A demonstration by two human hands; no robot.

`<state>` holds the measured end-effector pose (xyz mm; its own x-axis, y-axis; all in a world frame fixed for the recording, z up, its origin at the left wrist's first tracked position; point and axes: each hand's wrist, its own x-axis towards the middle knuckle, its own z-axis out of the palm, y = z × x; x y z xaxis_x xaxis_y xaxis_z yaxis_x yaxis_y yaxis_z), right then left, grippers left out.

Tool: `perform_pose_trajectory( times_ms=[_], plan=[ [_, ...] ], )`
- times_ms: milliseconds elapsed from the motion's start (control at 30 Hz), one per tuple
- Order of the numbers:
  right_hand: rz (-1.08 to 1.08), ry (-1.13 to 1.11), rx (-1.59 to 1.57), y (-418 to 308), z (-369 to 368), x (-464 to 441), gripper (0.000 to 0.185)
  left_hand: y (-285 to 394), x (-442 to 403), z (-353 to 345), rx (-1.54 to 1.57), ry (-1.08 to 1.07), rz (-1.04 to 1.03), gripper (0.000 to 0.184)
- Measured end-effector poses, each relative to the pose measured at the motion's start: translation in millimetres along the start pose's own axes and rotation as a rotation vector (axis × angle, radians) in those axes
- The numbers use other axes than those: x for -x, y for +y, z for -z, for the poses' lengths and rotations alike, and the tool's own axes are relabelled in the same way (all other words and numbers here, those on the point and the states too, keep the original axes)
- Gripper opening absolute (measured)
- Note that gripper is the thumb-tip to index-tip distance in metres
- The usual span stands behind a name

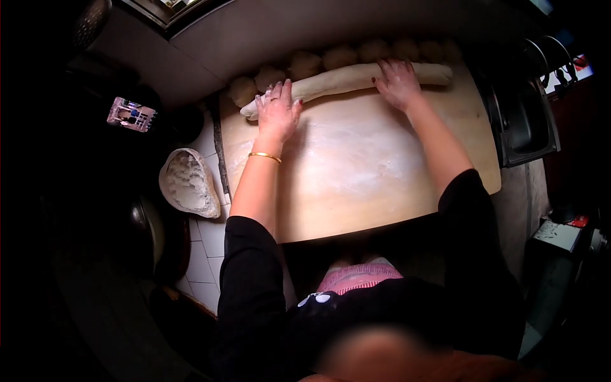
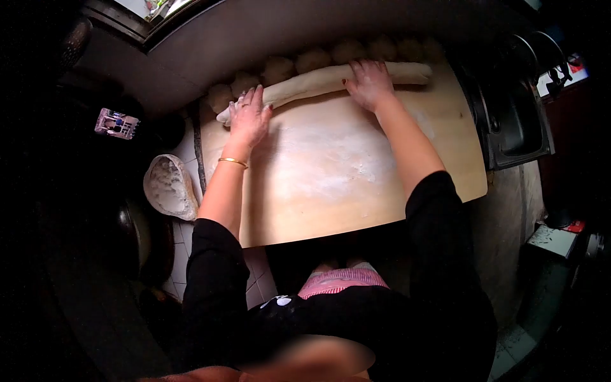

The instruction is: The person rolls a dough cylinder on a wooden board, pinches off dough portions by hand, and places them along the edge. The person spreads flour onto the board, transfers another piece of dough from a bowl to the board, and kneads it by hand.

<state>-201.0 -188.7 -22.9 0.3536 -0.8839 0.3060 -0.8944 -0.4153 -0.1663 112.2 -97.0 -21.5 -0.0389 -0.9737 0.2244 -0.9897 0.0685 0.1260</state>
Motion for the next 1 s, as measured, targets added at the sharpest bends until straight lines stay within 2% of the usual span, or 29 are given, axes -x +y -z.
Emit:
perform_pose_trajectory(
  times_ms=[67, 133, 167, 200, 267, 300, 400, 433, 467, 533, 633, 700, 767, 833, 867, 933, 967, 1000],
  plan=[
    [0.04, 0.069, 0.024, -7, 8, 19, 0.046, 9, 10, 13, -0.021, 0.101, -0.029, 0.047],
    [0.041, 0.05, -0.01, -11, 28, 53, 0.042, 15, 27, 33, 0.02, 0.087, -0.032, 0.031],
    [0.039, 0.043, -0.024, -13, 38, 62, 0.041, 12, 33, 34, -0.083, 0.147, -0.059, 0.022],
    [0.018, 0.098, -0.081, -17, 49, 62, 0.039, 17, 33, 45, -0.102, 0.091, 0.03, 0.021],
    [-0.031, 0.185, -0.199, -28, 71, 61, 0.035, 24, 22, 54, 0.059, 0.321, -0.009, 0.022],
    [-0.035, 0.182, -0.239, -34, 74, 49, 0.038, 31, 13, 52, 0.092, 0.369, -0.047, 0.026],
    [0.031, 0.226, -0.022, -40, 19, 22, 0.042, 56, 0, 11, -0.04, 0.297, -0.125, 0.036],
    [0.094, -0.035, 0.076, -52, 25, 29, 0.047, 69, 8, 11, -0.024, 0.066, -0.12, 0.039],
    [0.018, -0.19, 0.008, -58, 8, 42, 0.048, 78, 24, 14, -0.009, -0.167, -0.115, 0.041],
    [0.027, -0.418, -0.063, -70, 37, 71, 0.051, 87, 56, 26, 0.01, -0.128, -0.117, 0.045],
    [0.149, -0.234, -0.03, -84, 67, 155, 0.059, 87, 133, 37, 0.054, -0.102, -0.226, 0.067],
    [0.187, -0.278, -0.025, -90, 81, 208, 0.065, 84, 185, 43, 0.07, -0.169, -0.265, 0.066],
    [0.241, -0.334, 0.005, -91, 89, 234, 0.071, 81, 211, 48, 0.091, -0.1, -0.245, 0.066],
    [0.242, -0.288, 0.019, -83, 81, 208, 0.071, 77, 205, 44, 0.057, -0.027, -0.169, 0.066],
    [0.242, -0.268, 0.023, -79, 76, 191, 0.072, 76, 180, 46, 0.094, -0.085, -0.117, 0.065],
    [0.214, -0.248, 0.044, -72, 63, 147, 0.07, 63, 140, 35, 0.097, -0.006, -0.212, 0.062],
    [0.164, -0.222, 0.149, -67, 49, 123, 0.066, 58, 114, 27, 0.056, -0.041, -0.127, 0.061],
    [0.08, -0.161, 0.066, -56, 32, 98, 0.063, 52, 91, 20, 0.018, -0.091, -0.04, 0.061]
  ],
)
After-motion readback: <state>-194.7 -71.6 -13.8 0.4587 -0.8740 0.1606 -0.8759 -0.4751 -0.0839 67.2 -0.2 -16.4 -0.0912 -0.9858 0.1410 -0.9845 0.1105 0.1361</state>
